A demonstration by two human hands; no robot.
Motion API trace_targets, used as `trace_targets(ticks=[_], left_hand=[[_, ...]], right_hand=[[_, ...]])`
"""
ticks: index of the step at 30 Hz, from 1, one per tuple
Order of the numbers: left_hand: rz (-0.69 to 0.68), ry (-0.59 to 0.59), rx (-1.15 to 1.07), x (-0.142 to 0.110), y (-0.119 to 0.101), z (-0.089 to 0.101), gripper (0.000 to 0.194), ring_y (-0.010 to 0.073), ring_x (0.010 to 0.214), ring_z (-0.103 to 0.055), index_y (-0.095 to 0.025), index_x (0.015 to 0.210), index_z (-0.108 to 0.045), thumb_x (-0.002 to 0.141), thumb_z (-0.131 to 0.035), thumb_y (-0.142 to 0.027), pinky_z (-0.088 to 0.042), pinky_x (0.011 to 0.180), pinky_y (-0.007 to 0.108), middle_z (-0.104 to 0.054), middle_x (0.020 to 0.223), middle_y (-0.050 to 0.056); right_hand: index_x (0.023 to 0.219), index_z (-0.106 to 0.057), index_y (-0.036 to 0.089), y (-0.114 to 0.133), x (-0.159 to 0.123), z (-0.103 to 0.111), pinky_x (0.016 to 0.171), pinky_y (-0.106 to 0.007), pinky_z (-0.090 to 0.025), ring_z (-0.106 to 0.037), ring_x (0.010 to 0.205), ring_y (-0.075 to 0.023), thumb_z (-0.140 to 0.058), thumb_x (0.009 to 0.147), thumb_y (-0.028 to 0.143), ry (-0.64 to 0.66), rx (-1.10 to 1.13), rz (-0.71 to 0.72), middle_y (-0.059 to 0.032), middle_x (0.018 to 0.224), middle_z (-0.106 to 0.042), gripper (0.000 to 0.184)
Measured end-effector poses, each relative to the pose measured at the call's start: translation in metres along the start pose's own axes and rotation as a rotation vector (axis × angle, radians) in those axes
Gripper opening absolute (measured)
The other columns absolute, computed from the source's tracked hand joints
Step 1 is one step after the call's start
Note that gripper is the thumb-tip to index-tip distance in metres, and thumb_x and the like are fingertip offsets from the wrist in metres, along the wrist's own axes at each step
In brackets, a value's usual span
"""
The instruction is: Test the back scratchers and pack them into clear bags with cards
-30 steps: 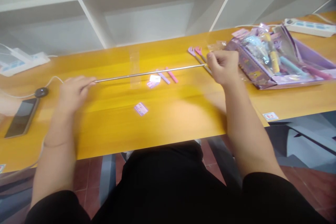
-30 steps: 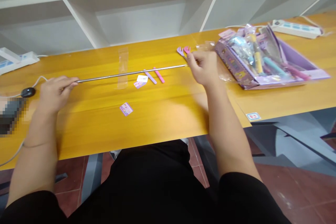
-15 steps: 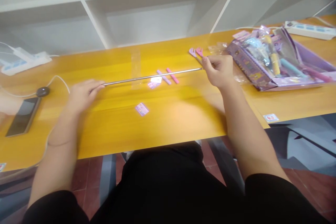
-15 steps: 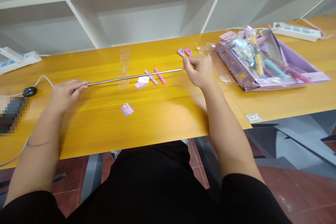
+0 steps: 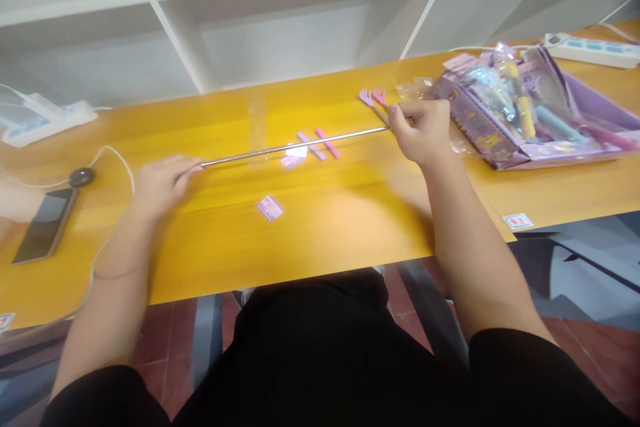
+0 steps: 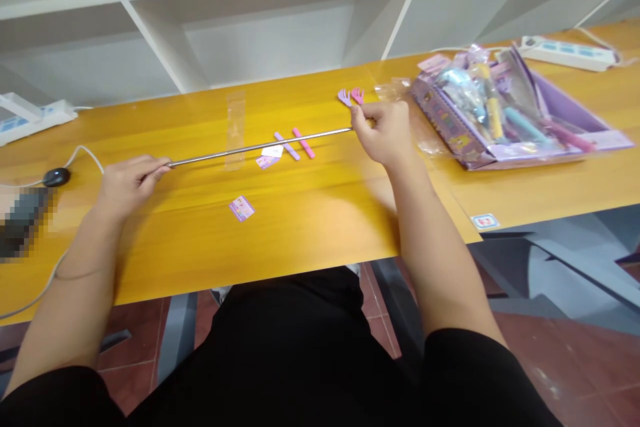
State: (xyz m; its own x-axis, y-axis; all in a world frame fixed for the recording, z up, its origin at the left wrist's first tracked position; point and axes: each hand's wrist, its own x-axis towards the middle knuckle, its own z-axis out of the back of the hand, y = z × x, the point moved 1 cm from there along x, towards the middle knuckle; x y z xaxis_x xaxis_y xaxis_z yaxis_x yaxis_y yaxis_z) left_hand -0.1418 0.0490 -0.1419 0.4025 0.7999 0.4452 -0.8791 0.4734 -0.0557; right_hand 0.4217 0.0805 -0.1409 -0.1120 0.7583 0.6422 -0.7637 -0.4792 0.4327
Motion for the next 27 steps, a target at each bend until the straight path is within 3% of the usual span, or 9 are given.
trace_targets(ticks=[5,13,19,27], left_hand=[[-0.053,-0.012,0.005,0.001,-0.009,-0.007,0.068,0.0214,0.095,-0.08,-0.023,0.122,-0.089,0.121,-0.04,-0.07,-0.053,0.079,0.031,-0.089,0.107,0.005],[-0.166,-0.01,-0.003,-0.004,-0.043,-0.021,0.047,0.021,0.084,-0.076,-0.027,0.13,-0.088,0.122,-0.05,-0.053,-0.046,0.07,0.032,-0.086,0.099,0.008],[-0.192,-0.016,0.006,-0.004,-0.046,-0.024,0.046,0.0212,0.081,-0.077,-0.026,0.129,-0.088,0.122,-0.051,-0.053,-0.045,0.066,0.032,-0.087,0.1,0.008],[-0.183,-0.03,-0.003,-0.006,-0.049,-0.026,0.043,0.0221,0.086,-0.08,-0.026,0.132,-0.088,0.121,-0.054,-0.05,-0.05,0.068,0.032,-0.088,0.104,0.007]], right_hand=[[0.064,-0.03,0.025,0.004,-0.002,-0.009,0.062,-0.037,-0.021,-0.023,0.057,-0.0125,-0.046,0.117,0.078,0.058,0.047,0.022,0.0019,0.061,-0.021,0.076],[0.066,-0.025,0.024,0.041,-0.013,-0.039,0.064,-0.038,-0.024,-0.027,0.055,-0.0131,-0.036,0.12,0.078,0.142,0.038,0.085,0.0009,0.057,-0.027,0.077],[0.064,-0.026,0.024,0.043,-0.013,-0.042,0.063,-0.037,-0.025,-0.028,0.054,-0.0124,-0.034,0.119,0.076,0.199,0.037,0.042,0.0013,0.056,-0.027,0.077],[0.063,-0.029,0.023,0.046,-0.013,-0.042,0.063,-0.036,-0.026,-0.03,0.053,-0.0123,-0.027,0.12,0.079,0.143,-0.012,0.072,0.0009,0.054,-0.027,0.08]])
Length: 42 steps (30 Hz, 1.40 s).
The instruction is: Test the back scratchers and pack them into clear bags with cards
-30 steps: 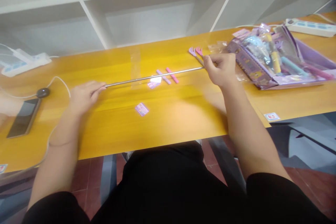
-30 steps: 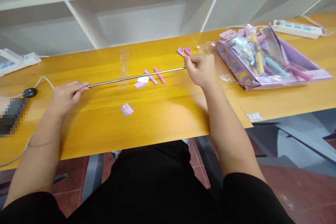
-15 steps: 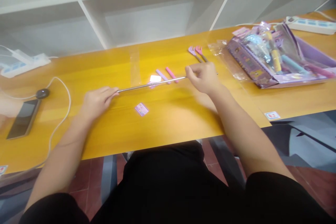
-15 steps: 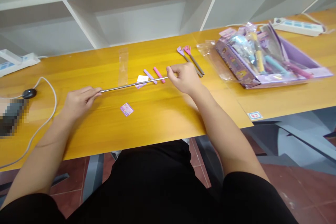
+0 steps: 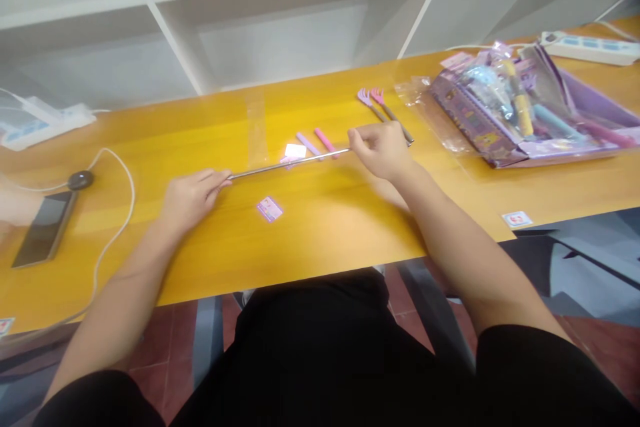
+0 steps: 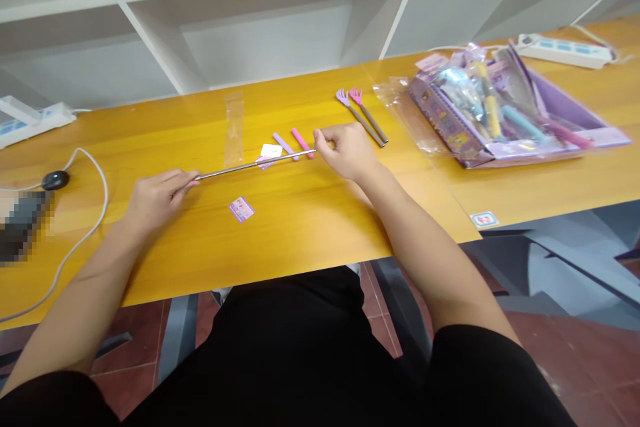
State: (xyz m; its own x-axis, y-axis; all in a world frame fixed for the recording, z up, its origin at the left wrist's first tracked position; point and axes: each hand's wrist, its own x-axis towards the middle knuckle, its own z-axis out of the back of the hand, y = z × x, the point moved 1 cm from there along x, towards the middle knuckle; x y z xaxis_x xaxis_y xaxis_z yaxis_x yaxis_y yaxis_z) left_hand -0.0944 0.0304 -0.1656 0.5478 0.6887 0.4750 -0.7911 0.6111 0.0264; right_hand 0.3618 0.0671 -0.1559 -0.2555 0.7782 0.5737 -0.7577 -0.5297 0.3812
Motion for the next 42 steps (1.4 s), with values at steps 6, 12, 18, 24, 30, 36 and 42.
trace_targets(ticks=[6,12,18,24,30,36,42], left_hand=[[0.018,-0.021,-0.002,0.0,-0.005,0.0,0.045,0.0232,0.09,-0.082,-0.025,0.13,-0.088,0.122,-0.051,-0.05,-0.051,0.07,0.032,-0.089,0.105,0.007],[0.037,-0.016,0.011,0.001,-0.008,0.003,0.043,0.0221,0.087,-0.082,-0.027,0.13,-0.088,0.122,-0.053,-0.05,-0.049,0.067,0.032,-0.088,0.103,0.006],[0.046,-0.011,0.023,0.001,-0.01,0.005,0.043,0.022,0.087,-0.081,-0.028,0.13,-0.088,0.122,-0.052,-0.05,-0.048,0.066,0.032,-0.088,0.103,0.007],[0.048,0.008,0.038,0.001,-0.01,0.005,0.046,0.0219,0.085,-0.081,-0.027,0.129,-0.088,0.122,-0.05,-0.052,-0.047,0.065,0.033,-0.089,0.102,0.007],[0.047,0.016,0.037,0.002,-0.012,0.006,0.045,0.0226,0.087,-0.082,-0.026,0.131,-0.087,0.122,-0.05,-0.05,-0.047,0.065,0.033,-0.089,0.103,0.007],[0.016,0.043,0.012,0.006,-0.03,0.003,0.045,0.0218,0.082,-0.081,-0.026,0.129,-0.088,0.122,-0.05,-0.049,-0.047,0.064,0.034,-0.089,0.105,0.007],[0.003,0.076,-0.007,0.008,-0.061,-0.006,0.04,0.0213,0.079,-0.08,-0.027,0.13,-0.087,0.122,-0.051,-0.044,-0.046,0.062,0.035,-0.089,0.105,0.006]], right_hand=[[0.063,-0.026,0.023,0.0,0.001,0.001,0.062,-0.037,-0.026,-0.028,0.052,-0.0123,-0.023,0.117,0.087,-0.01,0.006,0.016,0.0006,0.054,-0.026,0.083],[0.062,-0.025,0.024,0.001,0.001,0.001,0.062,-0.037,-0.025,-0.029,0.051,-0.0123,-0.019,0.116,0.089,0.0,0.016,0.011,0.0005,0.053,-0.027,0.085],[0.062,-0.027,0.024,0.0,0.001,0.0,0.063,-0.037,-0.026,-0.031,0.052,-0.0134,-0.026,0.117,0.084,0.01,0.019,0.008,0.0,0.054,-0.03,0.082],[0.064,-0.029,0.024,-0.001,-0.001,0.0,0.064,-0.037,-0.029,-0.031,0.054,-0.0139,-0.032,0.118,0.078,0.036,0.017,-0.012,-0.0001,0.055,-0.029,0.077],[0.063,-0.026,0.024,0.001,0.0,0.002,0.062,-0.037,-0.025,-0.03,0.054,-0.0133,-0.035,0.116,0.078,0.033,0.036,-0.045,0.0002,0.055,-0.028,0.077],[0.065,-0.031,0.024,0.018,-0.003,-0.008,0.064,-0.036,-0.026,-0.028,0.055,-0.0128,-0.035,0.118,0.068,0.173,0.105,-0.025,0.0012,0.057,-0.032,0.07],[0.07,-0.036,0.024,0.051,-0.012,-0.027,0.069,-0.036,-0.031,-0.036,0.056,-0.0145,-0.031,0.119,0.055,0.236,0.115,0.024,-0.0021,0.062,-0.046,0.059]])
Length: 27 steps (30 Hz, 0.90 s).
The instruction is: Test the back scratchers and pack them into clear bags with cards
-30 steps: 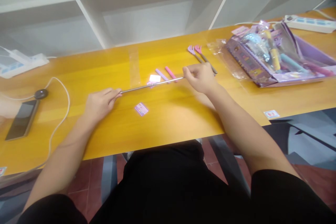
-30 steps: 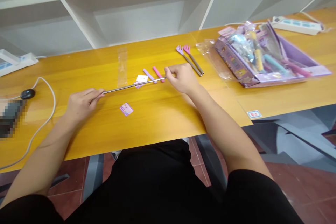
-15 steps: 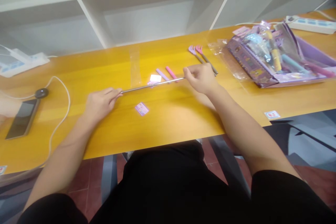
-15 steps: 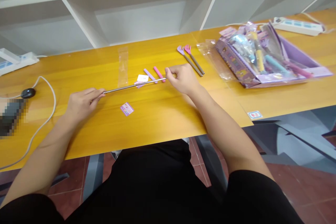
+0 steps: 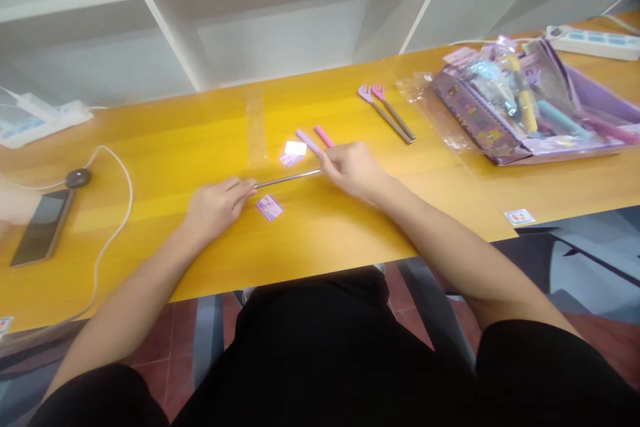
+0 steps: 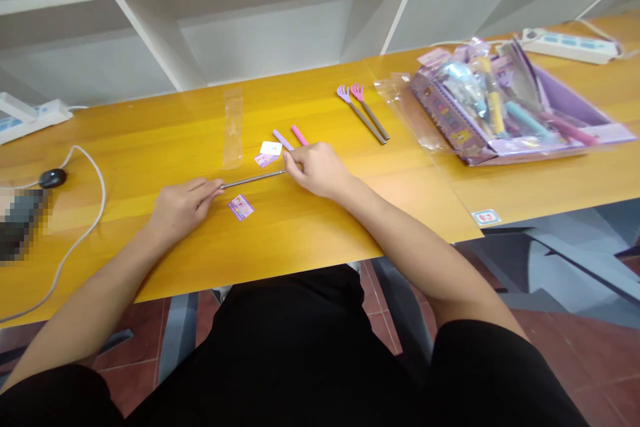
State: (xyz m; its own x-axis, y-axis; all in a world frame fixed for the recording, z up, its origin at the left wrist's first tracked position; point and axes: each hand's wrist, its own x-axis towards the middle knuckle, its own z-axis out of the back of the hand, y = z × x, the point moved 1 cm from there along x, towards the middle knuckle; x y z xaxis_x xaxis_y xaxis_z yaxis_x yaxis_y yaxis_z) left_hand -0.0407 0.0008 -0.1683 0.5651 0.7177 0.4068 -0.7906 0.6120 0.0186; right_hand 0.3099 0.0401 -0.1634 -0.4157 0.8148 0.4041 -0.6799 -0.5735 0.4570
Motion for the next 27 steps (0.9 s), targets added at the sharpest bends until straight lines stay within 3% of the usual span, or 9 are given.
trace_targets(ticks=[9,13,16,21,27], left_hand=[[-0.004,0.033,-0.006,0.0,-0.011,-0.002,0.04,0.0194,0.072,-0.075,-0.024,0.131,-0.085,0.122,-0.049,-0.04,-0.042,0.058,0.033,-0.086,0.098,0.008],[-0.093,0.077,-0.016,-0.001,-0.035,-0.008,0.036,0.0187,0.07,-0.073,-0.027,0.124,-0.084,0.122,-0.051,-0.041,-0.039,0.056,0.033,-0.083,0.09,0.005],[-0.126,0.096,-0.02,-0.003,-0.052,-0.012,0.033,0.0184,0.071,-0.074,-0.028,0.124,-0.082,0.122,-0.051,-0.038,-0.039,0.056,0.033,-0.085,0.096,0.006],[-0.113,0.105,0.0,-0.003,-0.058,-0.01,0.033,0.0199,0.07,-0.074,-0.029,0.136,-0.08,0.121,-0.052,-0.034,-0.04,0.055,0.034,-0.084,0.096,0.007],[-0.119,0.122,0.011,-0.003,-0.06,-0.006,0.035,0.0208,0.072,-0.074,-0.029,0.136,-0.08,0.121,-0.049,-0.031,-0.039,0.055,0.035,-0.083,0.092,0.007]], right_hand=[[0.071,-0.039,0.023,0.008,-0.003,-0.016,0.067,-0.035,-0.028,-0.036,0.057,-0.0142,-0.032,0.121,0.043,0.044,-0.006,-0.012,-0.0024,0.063,-0.049,0.054],[0.077,-0.06,0.018,0.037,-0.01,-0.039,0.067,-0.033,-0.028,-0.042,0.061,-0.0126,-0.039,0.122,0.04,0.204,0.012,0.122,-0.0039,0.072,-0.065,0.054],[0.092,-0.075,0.016,0.054,-0.016,-0.052,0.067,-0.034,-0.025,-0.045,0.061,-0.0128,-0.039,0.124,0.04,0.284,-0.002,0.173,-0.0053,0.081,-0.072,0.054],[0.097,-0.078,0.013,0.061,-0.019,-0.055,0.065,-0.036,-0.02,-0.048,0.061,-0.0147,-0.029,0.127,0.043,0.287,-0.061,0.127,-0.009,0.08,-0.073,0.064],[0.103,-0.079,0.012,0.065,-0.022,-0.056,0.065,-0.036,-0.021,-0.054,0.063,-0.0156,-0.025,0.128,0.044,0.284,-0.079,0.104,-0.0104,0.084,-0.075,0.067]])
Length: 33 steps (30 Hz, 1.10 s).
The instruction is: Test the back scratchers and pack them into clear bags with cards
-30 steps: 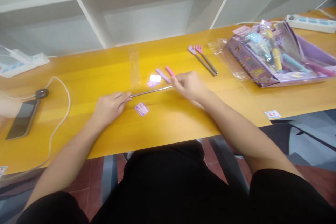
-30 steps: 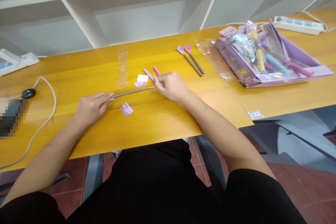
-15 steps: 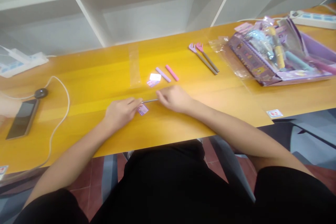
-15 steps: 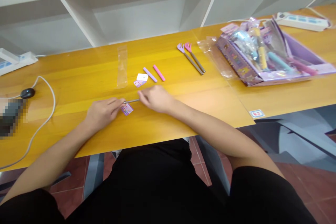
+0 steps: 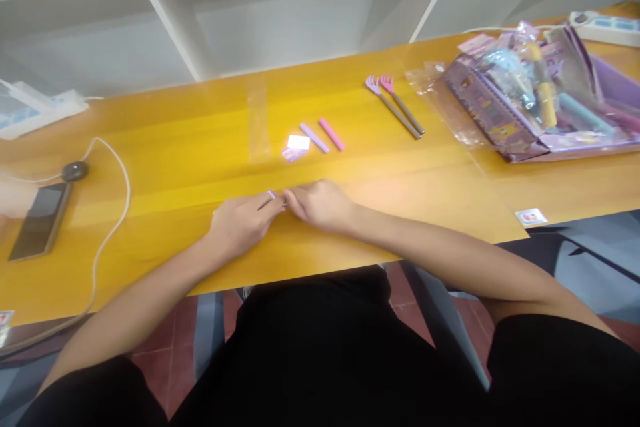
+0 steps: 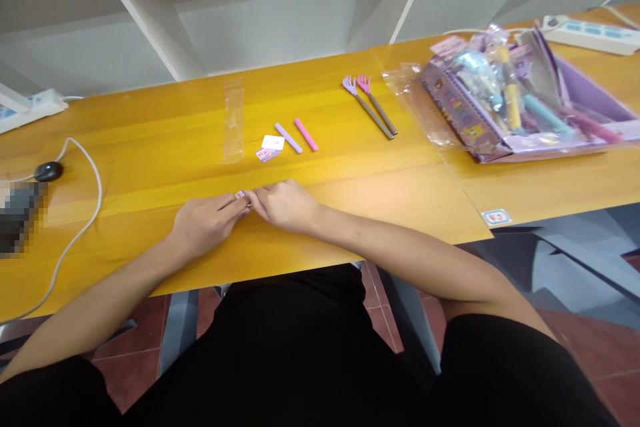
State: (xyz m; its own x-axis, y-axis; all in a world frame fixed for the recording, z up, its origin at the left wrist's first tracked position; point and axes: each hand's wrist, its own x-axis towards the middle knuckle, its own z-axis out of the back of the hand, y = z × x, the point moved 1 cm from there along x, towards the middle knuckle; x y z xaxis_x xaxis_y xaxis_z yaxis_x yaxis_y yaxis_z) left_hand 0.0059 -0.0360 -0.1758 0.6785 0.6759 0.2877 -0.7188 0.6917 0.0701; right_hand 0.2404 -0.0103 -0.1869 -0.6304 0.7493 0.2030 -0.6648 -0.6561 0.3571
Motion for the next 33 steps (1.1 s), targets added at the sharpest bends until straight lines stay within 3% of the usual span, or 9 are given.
trace_targets(ticks=[10,17,26,29,33], left_hand=[[0.0,0.008,-0.031,-0.004,0.003,-0.003,0.033,0.021,0.076,-0.077,-0.032,0.137,-0.08,0.122,-0.051,-0.034,-0.043,0.057,0.035,-0.088,0.11,0.007],[-0.009,0.029,-0.043,-0.009,0.014,0.007,0.04,0.02,0.075,-0.075,-0.028,0.135,-0.081,0.124,-0.045,-0.043,-0.04,0.059,0.033,-0.085,0.095,0.007],[0.076,0.138,-0.085,-0.001,0.011,0.003,0.048,0.021,0.089,-0.083,-0.025,0.121,-0.083,0.125,-0.04,-0.049,-0.047,0.065,0.034,-0.088,0.105,0.005],[0.141,0.168,-0.075,-0.001,0.021,0.007,0.048,0.0233,0.086,-0.082,-0.025,0.113,-0.083,0.124,-0.043,-0.049,-0.045,0.065,0.035,-0.088,0.101,0.006],[0.257,0.183,-0.031,0.0,0.042,0.019,0.05,0.0267,0.081,-0.078,-0.022,0.105,-0.08,0.122,-0.042,-0.05,-0.039,0.065,0.036,-0.087,0.097,0.01]], right_hand=[[0.11,-0.083,0.014,0.0,-0.001,-0.001,0.065,-0.036,-0.021,-0.053,0.064,-0.0157,-0.028,0.128,0.045,0.022,0.004,0.028,-0.0104,0.09,-0.079,0.066],[0.108,-0.081,0.015,0.001,-0.001,0.013,0.066,-0.037,-0.019,-0.051,0.067,-0.0159,-0.025,0.128,0.047,-0.005,-0.041,0.064,-0.0092,0.088,-0.076,0.067],[0.11,-0.08,0.017,-0.001,0.003,0.011,0.066,-0.035,-0.018,-0.055,0.069,-0.0174,-0.03,0.127,0.046,0.051,-0.072,0.038,-0.0086,0.09,-0.078,0.06],[0.104,-0.079,0.016,-0.014,0.004,0.018,0.067,-0.037,-0.017,-0.055,0.068,-0.0186,-0.032,0.126,0.046,0.041,-0.093,-0.006,-0.01,0.087,-0.076,0.06],[0.09,-0.071,0.015,-0.046,0.002,0.038,0.069,-0.038,-0.022,-0.061,0.07,-0.0226,-0.028,0.125,0.043,-0.073,-0.13,-0.101,-0.0119,0.079,-0.07,0.062]])
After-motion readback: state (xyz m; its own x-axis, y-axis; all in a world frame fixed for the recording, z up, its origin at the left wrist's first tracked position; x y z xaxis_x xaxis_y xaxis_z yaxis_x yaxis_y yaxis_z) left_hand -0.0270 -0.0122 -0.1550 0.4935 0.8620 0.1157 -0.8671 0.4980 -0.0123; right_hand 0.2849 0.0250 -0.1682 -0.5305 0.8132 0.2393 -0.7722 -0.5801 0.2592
